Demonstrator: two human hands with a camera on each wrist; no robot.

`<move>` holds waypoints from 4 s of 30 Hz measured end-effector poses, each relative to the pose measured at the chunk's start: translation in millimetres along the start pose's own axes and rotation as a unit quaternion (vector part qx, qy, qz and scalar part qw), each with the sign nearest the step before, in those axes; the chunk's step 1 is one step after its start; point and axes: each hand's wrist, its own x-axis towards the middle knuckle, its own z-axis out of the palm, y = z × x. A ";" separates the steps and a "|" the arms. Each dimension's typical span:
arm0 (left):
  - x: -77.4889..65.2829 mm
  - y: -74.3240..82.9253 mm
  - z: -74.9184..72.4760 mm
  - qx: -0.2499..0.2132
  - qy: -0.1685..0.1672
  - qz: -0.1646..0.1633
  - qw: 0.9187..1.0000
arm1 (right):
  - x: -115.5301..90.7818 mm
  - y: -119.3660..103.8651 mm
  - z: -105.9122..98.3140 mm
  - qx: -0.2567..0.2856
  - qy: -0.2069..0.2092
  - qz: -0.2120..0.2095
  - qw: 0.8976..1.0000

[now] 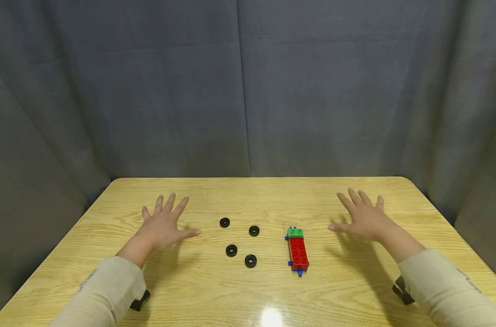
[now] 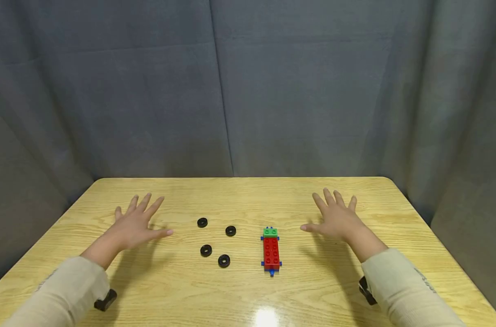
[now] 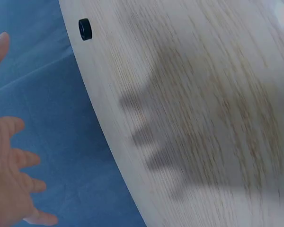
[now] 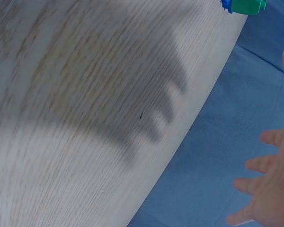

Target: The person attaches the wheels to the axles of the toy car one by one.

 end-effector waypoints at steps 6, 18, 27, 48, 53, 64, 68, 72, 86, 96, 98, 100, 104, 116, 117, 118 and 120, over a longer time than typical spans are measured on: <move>4.3 3.5 3.5 -0.004 0.002 0.014 1.000 | 0.8 -3.0 0.8 -0.004 0.008 -0.014 1.000; 5.6 6.4 7.3 -0.036 -0.012 0.058 0.998 | -0.2 -16.0 1.7 0.022 0.002 -0.040 0.999; 4.6 11.9 16.0 -0.087 -0.025 0.110 0.990 | -1.0 -27.2 13.5 0.054 -0.005 -0.073 0.996; 8.4 37.1 38.4 -0.117 -0.075 0.148 0.979 | -4.5 -49.6 32.9 0.099 -0.022 -0.129 0.986; 8.8 42.7 41.1 -0.121 -0.083 0.157 0.977 | -4.0 -52.6 37.6 0.097 -0.035 -0.133 0.986; 14.2 51.6 43.4 -0.106 -0.114 0.170 0.973 | -2.9 -59.8 39.3 0.095 -0.051 -0.142 0.984; 15.4 53.6 45.5 -0.101 -0.117 0.189 0.970 | -3.9 -61.4 38.5 0.101 -0.066 -0.140 0.983; 16.9 54.7 47.3 -0.101 -0.117 0.204 0.967 | -3.6 -61.7 38.9 0.097 -0.075 -0.148 0.981; 21.7 59.4 53.7 -0.090 -0.136 0.215 0.963 | 1.3 -62.4 44.5 0.098 -0.078 -0.184 0.975; 25.4 61.2 58.3 -0.077 -0.118 0.250 0.958 | 2.5 -62.6 45.2 0.118 -0.112 -0.166 0.973; 25.7 61.5 58.6 -0.077 -0.118 0.252 0.957 | 2.9 -62.8 45.8 0.119 -0.116 -0.166 0.972; 25.8 62.0 58.5 -0.077 -0.120 0.251 0.957 | 3.2 -63.0 46.2 0.122 -0.121 -0.163 0.971; 25.3 63.5 57.7 -0.073 -0.120 0.250 0.958 | 3.6 -63.5 46.9 0.117 -0.126 -0.157 0.972; 23.4 65.4 55.9 -0.070 -0.123 0.236 0.961 | 4.7 -65.6 48.1 0.121 -0.125 -0.162 0.971; 23.3 65.4 56.1 -0.071 -0.123 0.236 0.961 | 4.5 -66.1 48.0 0.122 -0.126 -0.160 0.971; 23.3 65.4 56.5 -0.071 -0.123 0.235 0.961 | 4.3 -66.5 47.9 0.123 -0.128 -0.158 0.971; 23.4 65.6 57.4 -0.071 -0.123 0.236 0.961 | 4.5 -67.2 48.0 0.130 -0.131 -0.156 0.970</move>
